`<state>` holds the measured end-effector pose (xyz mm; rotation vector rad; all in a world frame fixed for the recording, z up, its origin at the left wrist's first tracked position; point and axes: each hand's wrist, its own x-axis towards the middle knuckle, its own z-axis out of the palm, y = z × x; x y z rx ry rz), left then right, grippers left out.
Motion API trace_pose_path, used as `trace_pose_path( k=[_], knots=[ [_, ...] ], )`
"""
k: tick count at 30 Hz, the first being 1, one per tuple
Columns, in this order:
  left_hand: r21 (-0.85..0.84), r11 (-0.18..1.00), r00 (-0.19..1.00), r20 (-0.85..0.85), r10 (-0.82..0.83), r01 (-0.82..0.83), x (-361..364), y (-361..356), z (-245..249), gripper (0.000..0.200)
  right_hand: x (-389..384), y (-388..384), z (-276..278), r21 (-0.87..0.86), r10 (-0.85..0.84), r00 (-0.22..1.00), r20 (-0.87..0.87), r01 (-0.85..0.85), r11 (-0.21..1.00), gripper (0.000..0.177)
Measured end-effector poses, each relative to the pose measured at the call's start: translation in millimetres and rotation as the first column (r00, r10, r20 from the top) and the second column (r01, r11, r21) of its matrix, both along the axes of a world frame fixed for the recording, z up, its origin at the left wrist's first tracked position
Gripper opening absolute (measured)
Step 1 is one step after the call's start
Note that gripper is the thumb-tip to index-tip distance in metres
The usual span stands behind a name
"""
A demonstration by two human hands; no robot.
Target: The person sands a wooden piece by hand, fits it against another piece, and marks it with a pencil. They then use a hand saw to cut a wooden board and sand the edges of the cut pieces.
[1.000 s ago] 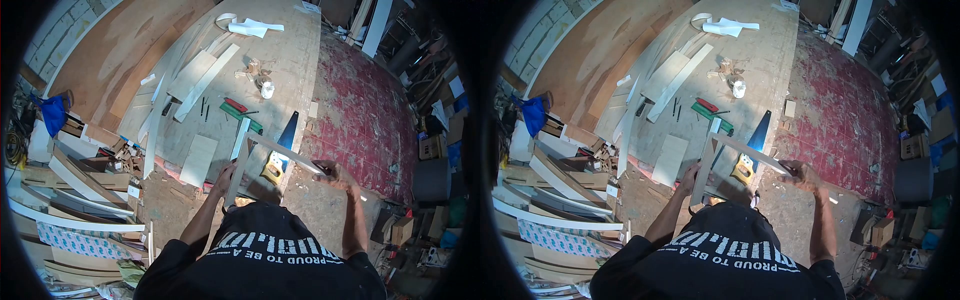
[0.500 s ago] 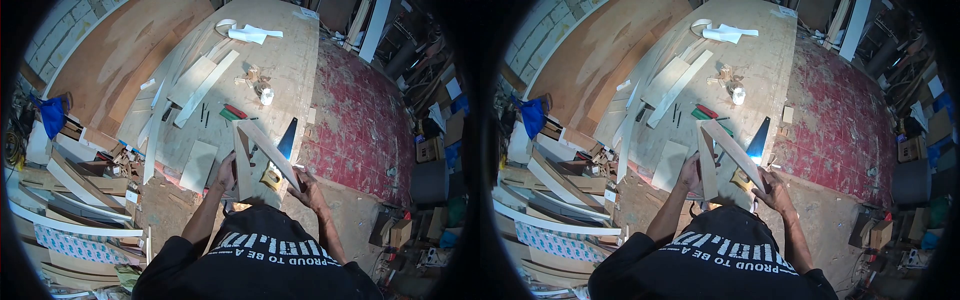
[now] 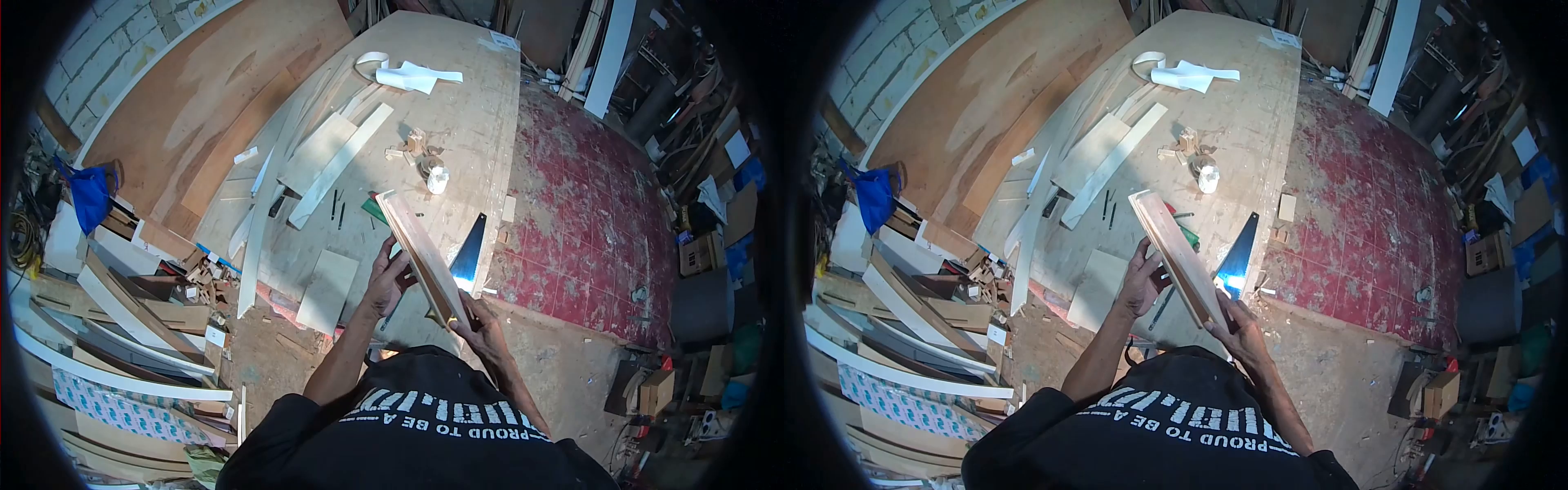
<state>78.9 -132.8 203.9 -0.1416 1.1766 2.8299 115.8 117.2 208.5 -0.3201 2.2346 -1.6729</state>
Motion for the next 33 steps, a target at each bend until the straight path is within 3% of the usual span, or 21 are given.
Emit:
trace_pose_path(
  k=[3, 8, 10, 13, 17, 24, 33],
  knots=[
    [-0.026, 1.000, 1.000, -0.022, 0.016, -0.016, -3, 6, 17, 0.060, -2, -7, 15, 0.019, 0.033, 0.998, 0.057, -0.034, 0.999, 0.066],
    [-0.229, 0.973, 1.000, -0.002, -0.015, 0.014, -6, 2, 18, 0.071, -5, -4, 8, -0.165, 0.068, 0.996, 0.060, -0.057, 0.985, 0.066],
    [-0.300, 0.951, 0.997, -0.058, 0.060, -0.074, -12, -3, 18, 0.076, -7, -2, 13, -0.197, 0.091, 0.985, 0.145, -0.062, 0.978, 0.064],
    [-0.270, 0.938, 0.976, -0.045, 0.213, -0.217, -22, -24, 31, 0.076, -4, -2, 21, -0.229, 0.093, 0.985, 0.147, -0.058, 0.972, 0.062],
    [-0.342, 0.925, 0.986, -0.060, 0.153, -0.164, -20, -40, 43, 0.071, -1, 0, 28, -0.197, 0.117, 0.976, 0.186, -0.080, 0.977, 0.062],
    [-0.241, 0.959, 0.988, 0.008, 0.153, -0.147, -16, -30, 29, 0.062, -2, 8, 48, -0.162, 0.110, 0.946, 0.306, -0.062, 0.985, 0.057],
    [-0.259, 0.947, 0.972, 0.081, 0.218, -0.191, -21, -13, 8, 0.060, -3, 17, 53, -0.103, 0.119, 0.909, 0.399, -0.084, 0.991, 0.058]
  ],
)
